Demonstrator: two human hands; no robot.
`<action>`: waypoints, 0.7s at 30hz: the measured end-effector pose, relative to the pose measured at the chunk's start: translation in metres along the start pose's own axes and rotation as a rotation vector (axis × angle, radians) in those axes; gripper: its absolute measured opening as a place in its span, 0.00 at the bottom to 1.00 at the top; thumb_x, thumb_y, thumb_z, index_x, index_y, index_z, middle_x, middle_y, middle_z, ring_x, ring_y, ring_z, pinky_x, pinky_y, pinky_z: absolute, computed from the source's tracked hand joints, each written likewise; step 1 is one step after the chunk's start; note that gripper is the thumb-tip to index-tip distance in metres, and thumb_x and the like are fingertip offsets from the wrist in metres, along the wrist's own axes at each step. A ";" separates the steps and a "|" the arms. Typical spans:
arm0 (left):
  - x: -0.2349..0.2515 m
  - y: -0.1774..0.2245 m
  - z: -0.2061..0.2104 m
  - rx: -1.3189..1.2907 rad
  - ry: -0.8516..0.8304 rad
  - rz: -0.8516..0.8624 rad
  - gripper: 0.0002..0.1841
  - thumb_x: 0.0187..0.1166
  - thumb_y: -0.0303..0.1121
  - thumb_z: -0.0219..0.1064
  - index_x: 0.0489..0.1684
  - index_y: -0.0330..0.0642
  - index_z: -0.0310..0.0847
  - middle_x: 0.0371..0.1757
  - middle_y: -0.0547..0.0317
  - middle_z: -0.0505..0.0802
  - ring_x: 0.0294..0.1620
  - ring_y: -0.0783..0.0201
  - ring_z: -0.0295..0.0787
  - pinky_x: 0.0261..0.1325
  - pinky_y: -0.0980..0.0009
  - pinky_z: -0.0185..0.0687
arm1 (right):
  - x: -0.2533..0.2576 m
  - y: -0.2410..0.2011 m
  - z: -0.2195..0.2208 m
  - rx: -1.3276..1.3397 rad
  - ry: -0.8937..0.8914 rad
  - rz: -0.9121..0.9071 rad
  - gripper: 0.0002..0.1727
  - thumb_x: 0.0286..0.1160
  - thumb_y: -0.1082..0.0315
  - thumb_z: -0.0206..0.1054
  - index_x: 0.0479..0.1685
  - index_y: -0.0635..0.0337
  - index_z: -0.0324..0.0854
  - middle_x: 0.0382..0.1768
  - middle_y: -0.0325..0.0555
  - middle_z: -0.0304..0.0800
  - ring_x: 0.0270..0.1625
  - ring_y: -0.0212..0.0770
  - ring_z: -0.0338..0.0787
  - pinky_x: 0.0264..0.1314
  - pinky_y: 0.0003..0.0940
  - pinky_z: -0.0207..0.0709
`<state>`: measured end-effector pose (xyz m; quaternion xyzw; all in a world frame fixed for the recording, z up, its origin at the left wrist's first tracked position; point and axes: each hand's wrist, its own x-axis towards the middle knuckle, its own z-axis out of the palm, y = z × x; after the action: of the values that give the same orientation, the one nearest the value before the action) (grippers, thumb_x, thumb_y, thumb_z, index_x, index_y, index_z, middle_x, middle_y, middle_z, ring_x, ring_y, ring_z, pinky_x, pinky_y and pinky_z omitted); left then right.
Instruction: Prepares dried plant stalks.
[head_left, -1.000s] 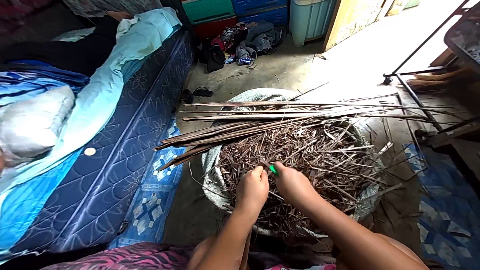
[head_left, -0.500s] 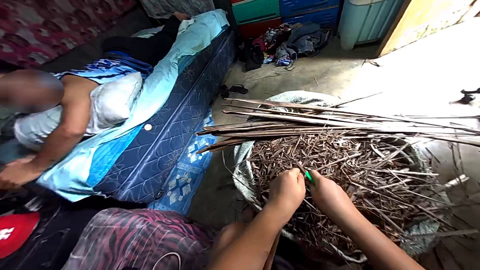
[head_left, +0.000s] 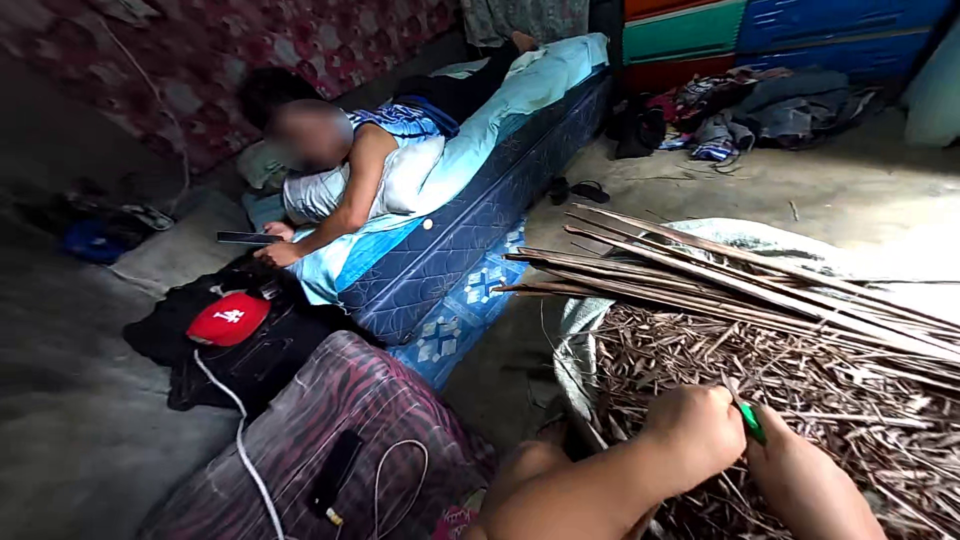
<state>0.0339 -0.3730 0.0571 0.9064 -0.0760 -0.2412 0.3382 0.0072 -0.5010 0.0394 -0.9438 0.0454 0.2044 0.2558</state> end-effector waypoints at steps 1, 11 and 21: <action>0.000 -0.001 0.000 -0.001 0.002 0.004 0.20 0.92 0.34 0.47 0.64 0.33 0.84 0.58 0.39 0.92 0.64 0.44 0.89 0.65 0.41 0.80 | 0.003 0.002 0.002 -0.035 0.014 0.026 0.17 0.88 0.70 0.52 0.69 0.68 0.75 0.49 0.74 0.91 0.55 0.76 0.91 0.53 0.74 0.80; -0.004 0.008 -0.004 0.013 -0.017 -0.062 0.20 0.93 0.37 0.48 0.68 0.37 0.83 0.60 0.41 0.92 0.64 0.46 0.89 0.68 0.43 0.79 | 0.003 0.004 -0.019 0.078 0.080 0.055 0.17 0.91 0.67 0.55 0.70 0.61 0.79 0.49 0.69 0.92 0.53 0.73 0.92 0.54 0.73 0.80; 0.000 0.006 0.000 0.141 0.048 -0.089 0.22 0.89 0.28 0.50 0.79 0.38 0.78 0.62 0.42 0.92 0.67 0.49 0.88 0.73 0.52 0.77 | -0.009 -0.009 -0.025 0.068 -0.229 0.059 0.15 0.93 0.62 0.50 0.66 0.57 0.75 0.51 0.59 0.91 0.59 0.60 0.92 0.59 0.60 0.82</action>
<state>0.0340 -0.3773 0.0615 0.9360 -0.0445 -0.2280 0.2644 0.0097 -0.5059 0.0667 -0.9033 0.0507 0.3165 0.2851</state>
